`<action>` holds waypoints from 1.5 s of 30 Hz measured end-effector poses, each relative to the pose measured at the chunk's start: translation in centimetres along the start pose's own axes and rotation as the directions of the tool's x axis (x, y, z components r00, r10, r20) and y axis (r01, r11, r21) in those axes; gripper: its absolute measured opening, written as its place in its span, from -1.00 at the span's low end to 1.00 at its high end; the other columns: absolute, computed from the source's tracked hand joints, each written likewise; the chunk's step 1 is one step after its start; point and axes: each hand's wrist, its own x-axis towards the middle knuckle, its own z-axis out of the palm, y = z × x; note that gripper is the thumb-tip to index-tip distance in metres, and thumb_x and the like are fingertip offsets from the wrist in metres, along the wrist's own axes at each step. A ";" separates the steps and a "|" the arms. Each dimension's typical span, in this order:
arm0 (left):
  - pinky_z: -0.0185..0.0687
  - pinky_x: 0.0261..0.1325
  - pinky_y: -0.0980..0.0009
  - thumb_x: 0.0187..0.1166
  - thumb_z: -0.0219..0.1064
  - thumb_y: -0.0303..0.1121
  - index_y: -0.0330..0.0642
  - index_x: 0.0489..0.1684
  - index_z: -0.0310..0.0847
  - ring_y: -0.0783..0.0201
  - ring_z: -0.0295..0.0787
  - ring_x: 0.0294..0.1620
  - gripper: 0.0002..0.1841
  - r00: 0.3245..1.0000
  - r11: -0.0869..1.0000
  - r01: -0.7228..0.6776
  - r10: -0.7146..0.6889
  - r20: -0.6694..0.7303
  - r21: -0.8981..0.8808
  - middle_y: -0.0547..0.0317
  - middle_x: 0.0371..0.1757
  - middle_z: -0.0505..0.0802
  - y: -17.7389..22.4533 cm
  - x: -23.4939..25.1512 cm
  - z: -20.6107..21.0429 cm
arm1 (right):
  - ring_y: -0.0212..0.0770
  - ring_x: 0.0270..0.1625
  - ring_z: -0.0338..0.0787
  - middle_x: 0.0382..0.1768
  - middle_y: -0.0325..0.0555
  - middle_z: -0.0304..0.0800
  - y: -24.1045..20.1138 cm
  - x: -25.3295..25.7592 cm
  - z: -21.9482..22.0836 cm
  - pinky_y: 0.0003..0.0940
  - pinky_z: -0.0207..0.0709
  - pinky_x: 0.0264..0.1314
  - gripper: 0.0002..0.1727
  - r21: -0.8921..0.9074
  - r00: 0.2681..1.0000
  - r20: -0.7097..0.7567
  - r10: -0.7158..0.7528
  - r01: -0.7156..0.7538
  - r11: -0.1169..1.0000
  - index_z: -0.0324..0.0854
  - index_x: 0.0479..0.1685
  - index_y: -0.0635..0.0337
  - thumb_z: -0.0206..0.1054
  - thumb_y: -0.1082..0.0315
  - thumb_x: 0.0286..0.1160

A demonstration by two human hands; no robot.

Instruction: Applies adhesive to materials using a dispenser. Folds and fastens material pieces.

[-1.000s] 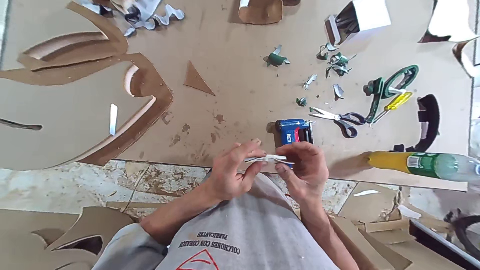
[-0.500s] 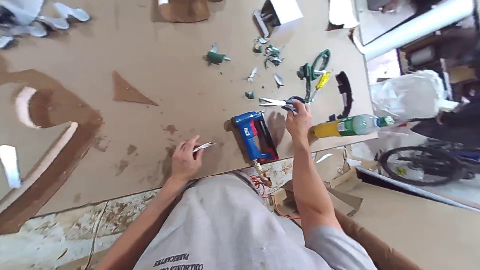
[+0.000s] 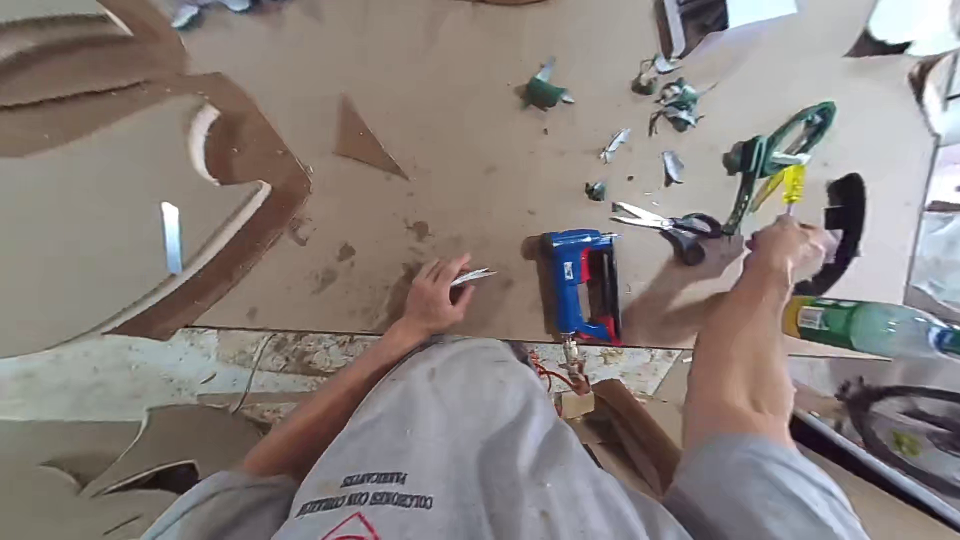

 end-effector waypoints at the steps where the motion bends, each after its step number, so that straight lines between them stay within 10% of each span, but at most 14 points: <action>1: 0.70 0.39 0.10 0.56 0.39 -0.14 -0.25 0.39 0.65 0.14 0.86 0.16 -0.50 1.000 1.000 -0.006 0.006 -0.002 -0.013 0.02 0.12 0.91 -0.1 0.0 0.1 | -0.02 0.37 0.74 0.42 0.27 0.66 3.2 2.4 0.8 -0.20 0.53 0.45 -0.46 0.084 0.973 -0.146 -0.179 0.192 0.978 0.46 0.53 0.44 0.09 0.25 0.70; 2: 0.70 0.38 0.13 0.59 0.38 -0.12 -0.25 0.38 0.65 0.17 0.86 0.13 -0.51 1.000 1.000 -0.004 0.003 -0.009 -0.030 0.04 0.10 0.92 -0.1 0.0 0.2 | -0.08 -0.06 0.89 0.03 0.23 0.83 7.0 5.9 2.1 -0.25 0.76 -0.02 -0.48 0.167 0.857 -0.347 -0.381 0.456 0.874 0.61 0.30 0.46 0.17 0.15 0.65; 5: 0.73 0.22 0.24 0.67 0.32 -0.18 -0.23 0.32 0.68 0.26 0.84 -0.01 -0.61 0.999 0.995 0.034 -0.038 -0.036 -0.097 0.16 -0.04 0.93 -0.3 0.2 0.3 | -0.24 -0.31 0.80 -0.26 -0.07 0.77 9.8 4.2 1.0 -0.28 0.75 -0.24 -0.62 0.597 0.805 -0.471 -0.360 0.592 0.541 0.56 0.16 0.43 0.17 0.21 0.78; 8: 0.76 0.14 0.30 0.66 0.33 -0.26 -0.21 0.34 0.67 0.30 0.83 -0.06 -0.63 0.995 0.988 0.084 -0.091 -0.050 -0.128 0.21 -0.11 0.93 -0.1 0.4 0.4 | -0.14 -0.05 0.80 -0.11 -0.07 0.73 11.0 -3.7 -0.5 -0.13 0.75 0.08 -0.60 0.916 0.883 -0.351 -0.311 0.393 0.084 0.33 0.34 0.24 -0.33 0.20 0.97; 10: 0.77 0.11 0.30 0.63 0.35 -0.28 -0.21 0.35 0.67 0.30 0.83 -0.09 -0.62 0.992 0.987 0.103 -0.111 -0.055 -0.120 0.22 -0.13 0.93 0.2 0.4 0.4 | -0.37 -0.53 0.71 -0.56 -0.34 0.68 11.4 -9.8 -0.1 -0.39 0.71 -0.43 -0.43 0.991 0.896 -0.131 -0.425 0.131 -0.029 0.50 -0.08 -0.02 -0.46 -0.01 0.95; 14: 0.77 0.11 0.26 0.61 0.37 -0.30 -0.24 0.36 0.67 0.24 0.85 -0.11 -0.61 0.991 0.992 0.097 -0.104 -0.081 -0.084 0.19 -0.15 0.94 0.2 0.5 0.7 | -0.48 -0.73 0.56 -0.66 -0.43 0.59 12.8 -24.4 2.5 -0.57 0.50 -0.72 -0.50 0.900 0.626 0.432 -0.650 -0.348 0.263 0.61 -0.04 -0.15 -0.18 -0.18 0.87; 17: 0.77 0.06 0.27 0.62 0.38 -0.30 -0.27 0.37 0.65 0.23 0.85 -0.14 -0.60 0.991 0.991 0.101 -0.108 -0.084 -0.088 0.18 -0.18 0.95 0.2 0.6 0.6 | -0.36 -0.57 0.72 -0.39 -0.25 0.79 14.4 -29.6 3.1 -0.44 0.70 -0.60 -0.46 0.752 0.328 0.648 -0.687 -0.134 0.645 0.47 0.53 0.00 0.06 -0.14 0.81; 21: 0.77 0.10 0.22 0.68 0.24 -0.29 -0.32 0.44 0.58 0.19 0.85 -0.08 -0.58 0.993 0.989 0.100 -0.106 -0.057 -0.105 0.14 -0.13 0.94 0.3 0.2 0.2 | -0.42 -0.58 0.60 -0.45 -0.31 0.72 14.5 -28.2 6.4 -0.36 0.57 -0.56 -0.45 0.369 0.480 0.588 -0.651 0.557 0.744 0.49 0.63 0.10 0.05 0.02 0.83; 25: 0.77 0.05 0.24 0.57 0.32 -0.36 -0.31 0.44 0.58 0.20 0.85 -0.10 -0.54 0.992 0.987 0.103 -0.111 -0.063 -0.123 0.15 -0.13 0.95 0.3 0.6 0.3 | -0.24 -0.29 0.79 -0.07 -0.05 0.84 14.4 -28.7 9.7 -0.22 0.70 -0.29 -0.54 0.124 0.496 0.505 -0.706 0.768 0.629 0.66 0.48 0.08 0.18 0.15 0.70; 45: 0.65 -0.09 0.26 0.54 0.34 -0.43 -0.22 0.24 0.71 0.20 0.81 -0.20 -0.68 0.998 0.998 0.010 -0.014 -0.053 -0.063 0.20 -0.18 0.94 0.1 1.2 0.1 | -0.16 -0.37 0.78 -0.21 -0.04 0.86 15.0 -30.7 12.6 -0.19 0.61 -0.40 -0.55 -0.012 0.514 0.414 -0.751 0.828 0.561 0.72 0.45 0.02 0.19 0.21 0.66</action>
